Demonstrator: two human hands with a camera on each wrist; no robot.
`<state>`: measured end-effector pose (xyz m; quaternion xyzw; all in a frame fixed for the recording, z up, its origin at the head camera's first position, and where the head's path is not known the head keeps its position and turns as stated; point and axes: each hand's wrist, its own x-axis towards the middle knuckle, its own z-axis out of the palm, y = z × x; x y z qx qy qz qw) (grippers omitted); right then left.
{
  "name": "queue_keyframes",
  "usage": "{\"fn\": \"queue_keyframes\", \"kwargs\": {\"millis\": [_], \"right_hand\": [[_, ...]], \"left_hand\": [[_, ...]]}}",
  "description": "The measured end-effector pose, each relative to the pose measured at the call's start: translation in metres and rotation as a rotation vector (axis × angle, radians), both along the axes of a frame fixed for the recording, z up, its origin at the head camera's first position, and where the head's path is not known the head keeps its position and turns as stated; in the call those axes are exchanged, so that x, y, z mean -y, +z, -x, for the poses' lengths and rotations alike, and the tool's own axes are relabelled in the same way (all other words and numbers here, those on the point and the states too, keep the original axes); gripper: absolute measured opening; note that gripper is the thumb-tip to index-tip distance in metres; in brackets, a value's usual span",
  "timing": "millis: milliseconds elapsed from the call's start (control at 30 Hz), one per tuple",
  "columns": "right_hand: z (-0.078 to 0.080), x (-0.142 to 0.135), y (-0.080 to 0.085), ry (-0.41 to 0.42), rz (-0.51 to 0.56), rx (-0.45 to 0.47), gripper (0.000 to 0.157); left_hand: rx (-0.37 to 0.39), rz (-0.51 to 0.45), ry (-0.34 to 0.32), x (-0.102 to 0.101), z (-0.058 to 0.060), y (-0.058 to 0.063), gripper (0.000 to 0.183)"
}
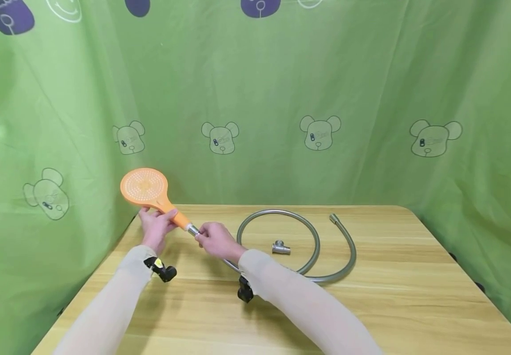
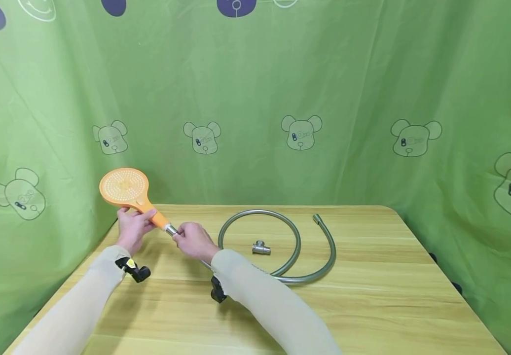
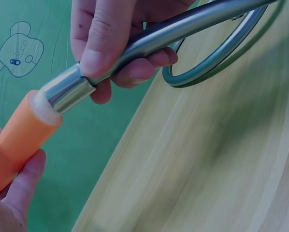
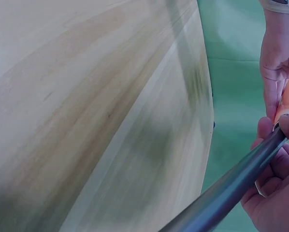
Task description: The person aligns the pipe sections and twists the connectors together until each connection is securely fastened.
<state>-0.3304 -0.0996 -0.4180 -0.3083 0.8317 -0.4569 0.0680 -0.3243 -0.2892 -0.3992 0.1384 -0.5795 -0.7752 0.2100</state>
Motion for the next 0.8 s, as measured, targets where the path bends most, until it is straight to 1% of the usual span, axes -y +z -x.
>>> {"fn": "queue_keyframes", "kwargs": {"millis": [200,333,567,800], "right_hand": [[0.001,-0.002,0.002,-0.024,0.033,0.003,0.015],[0.001,-0.004,0.003,-0.036,0.045,0.004,0.013],[0.0,-0.004,0.007,-0.042,0.043,0.004,0.012],[0.0,-0.002,0.006,-0.056,0.025,-0.017,0.012]], "left_hand": [[-0.022,0.029,0.001,-0.007,0.001,0.006,0.083],[-0.041,0.021,0.007,-0.011,0.001,0.01,0.082],[-0.075,-0.005,0.041,-0.013,-0.001,0.011,0.08],[-0.063,0.013,0.05,-0.012,-0.002,0.012,0.083]]}}
